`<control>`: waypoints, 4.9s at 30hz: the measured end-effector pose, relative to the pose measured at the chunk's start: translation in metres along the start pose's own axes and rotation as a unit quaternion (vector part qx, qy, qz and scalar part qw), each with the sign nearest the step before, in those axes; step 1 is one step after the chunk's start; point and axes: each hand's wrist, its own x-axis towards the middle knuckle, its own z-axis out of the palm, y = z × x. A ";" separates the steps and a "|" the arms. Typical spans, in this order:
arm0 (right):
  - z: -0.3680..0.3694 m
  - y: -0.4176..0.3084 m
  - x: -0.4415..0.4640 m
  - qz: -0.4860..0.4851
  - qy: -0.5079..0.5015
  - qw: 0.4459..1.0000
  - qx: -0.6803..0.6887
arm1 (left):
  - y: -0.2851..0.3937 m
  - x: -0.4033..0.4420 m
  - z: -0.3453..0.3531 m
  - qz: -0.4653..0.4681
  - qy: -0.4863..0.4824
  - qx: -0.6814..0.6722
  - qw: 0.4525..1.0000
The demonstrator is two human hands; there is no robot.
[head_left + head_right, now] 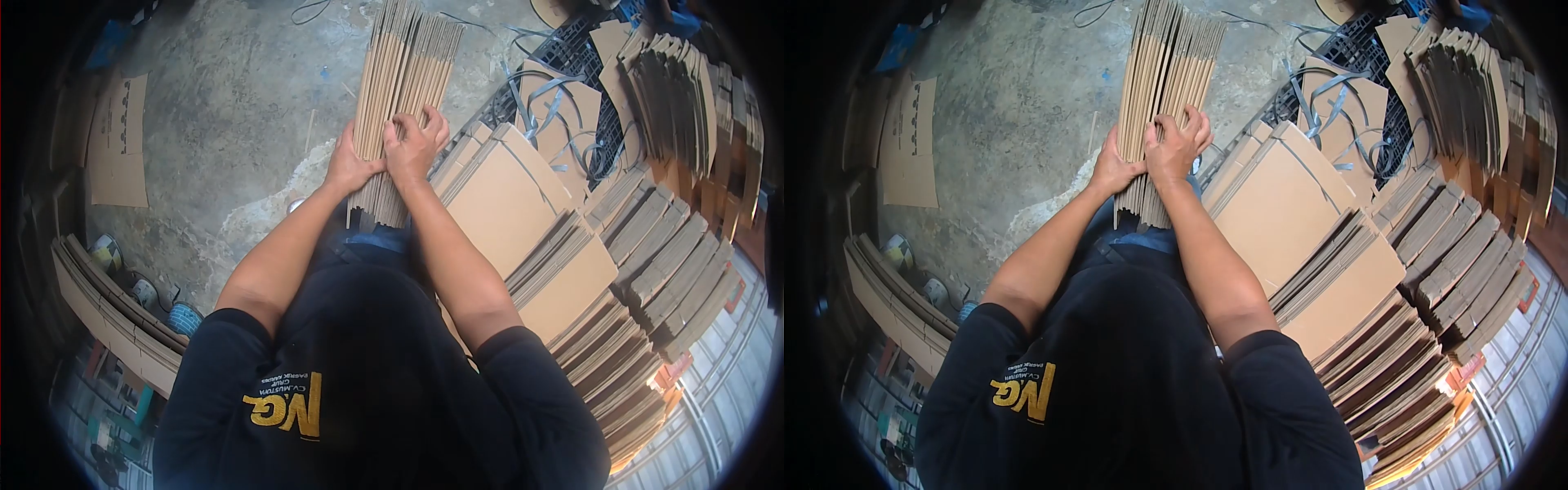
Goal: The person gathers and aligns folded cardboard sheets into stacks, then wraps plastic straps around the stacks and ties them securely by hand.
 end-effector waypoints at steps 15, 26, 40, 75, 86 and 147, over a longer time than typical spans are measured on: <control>0.006 -0.011 0.001 0.028 -0.031 0.999 0.023 | -0.002 -0.001 0.000 0.001 0.011 0.041 0.999; 0.006 -0.020 0.001 0.035 -0.034 0.999 -0.004 | -0.008 0.001 -0.001 0.005 0.010 0.051 0.999; 0.004 -0.031 0.002 0.057 -0.062 0.996 -0.022 | -0.004 0.001 -0.005 0.004 0.000 0.053 0.999; -0.300 0.601 -0.755 0.651 0.083 0.753 -0.040 | 0.046 0.007 0.083 -0.117 0.028 0.363 0.924; -0.340 0.653 -0.709 0.760 0.351 0.460 0.296 | 0.034 0.030 0.060 -0.134 -0.054 0.271 0.952; -0.484 -0.202 -0.010 -0.024 0.197 0.973 0.122 | 0.093 -0.027 0.049 -0.143 0.008 0.320 0.937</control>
